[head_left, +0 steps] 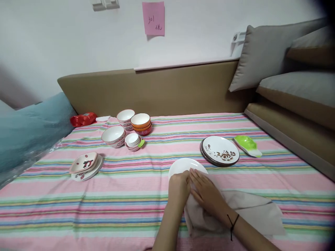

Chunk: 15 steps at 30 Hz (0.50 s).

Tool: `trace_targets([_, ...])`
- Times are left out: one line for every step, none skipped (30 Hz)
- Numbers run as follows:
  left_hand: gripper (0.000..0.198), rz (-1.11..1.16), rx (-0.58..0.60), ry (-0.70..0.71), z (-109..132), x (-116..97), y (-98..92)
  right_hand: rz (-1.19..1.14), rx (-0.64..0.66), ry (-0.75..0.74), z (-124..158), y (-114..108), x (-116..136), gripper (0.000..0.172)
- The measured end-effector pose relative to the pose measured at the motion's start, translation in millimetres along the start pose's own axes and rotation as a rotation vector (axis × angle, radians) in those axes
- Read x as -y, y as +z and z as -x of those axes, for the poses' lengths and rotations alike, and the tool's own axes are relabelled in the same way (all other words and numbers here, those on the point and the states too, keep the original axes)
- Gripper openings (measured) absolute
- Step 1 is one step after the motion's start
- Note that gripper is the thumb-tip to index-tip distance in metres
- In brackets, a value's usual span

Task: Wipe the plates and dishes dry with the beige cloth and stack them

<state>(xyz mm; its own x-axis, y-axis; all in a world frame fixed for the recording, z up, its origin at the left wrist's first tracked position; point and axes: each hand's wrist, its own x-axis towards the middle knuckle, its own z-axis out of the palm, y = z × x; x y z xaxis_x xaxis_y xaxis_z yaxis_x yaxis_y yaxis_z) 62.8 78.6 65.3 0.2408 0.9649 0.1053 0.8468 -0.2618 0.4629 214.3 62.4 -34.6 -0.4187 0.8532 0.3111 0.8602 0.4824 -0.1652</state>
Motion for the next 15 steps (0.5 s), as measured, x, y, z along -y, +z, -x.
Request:
trace_targets([0.025,-0.013,0.002,0.02,3,1,-0.8,0.007,-0.013,-0.003,0,1,0,0.057])
trace_targets([0.026,-0.026,-0.003,0.044,6,3,-1.6,0.015,-0.024,-0.006,1,3,0,0.058])
trace_targets([0.026,-0.04,-0.015,0.075,9,4,-2.5,0.023,-0.034,-0.01,1,4,0,0.058])
trace_targets([0.026,-0.053,-0.034,0.11,11,5,-3.5,0.033,-0.041,-0.016,0,5,0,0.059])
trace_targets([0.025,-0.066,-0.053,0.147,13,5,-5.3,0.045,-0.045,-0.021,0,7,1,0.06])
trace_targets([0.023,-0.077,-0.074,0.183,16,5,-8.4,0.06,-0.046,-0.023,-1,8,1,0.06])
trace_targets([0.019,-0.088,-0.089,0.221,18,2,-13.4,0.076,-0.049,-0.022,-2,10,2,0.06])
trace_targets([0.016,-0.099,-0.1,0.26,20,-2,-20.8,0.089,-0.052,-0.017,-3,11,3,0.061])
trace_targets([0.013,-0.107,-0.1,0.298,23,-8,-30.9,0.099,-0.054,-0.012,-4,12,3,0.062])
trace_targets([0.011,-0.12,-0.087,0.342,27,-15,-43.3,0.104,-0.054,-0.008,-5,12,4,0.062])
trace_targets([0.012,-0.135,-0.077,0.376,32,-23,-57.5,0.103,-0.051,-0.003,-6,11,5,0.062])
trace_targets([0.012,-0.132,-0.021,0.408,38,-32,-72.3,0.097,-0.041,0.001,-7,10,5,0.061])
trace_targets([0.011,-0.122,0.037,0.393,46,-39,-86.6,0.088,-0.025,0.004,-7,8,6,0.06])
trace_targets([0.011,-0.097,0.078,0.362,55,-47,-99.1,0.077,-0.006,0.009,-8,5,7,0.059])
trace_targets([0.015,-0.043,0.106,0.359,66,-53,-108.7,0.064,0.011,0.016,-8,2,7,0.058])
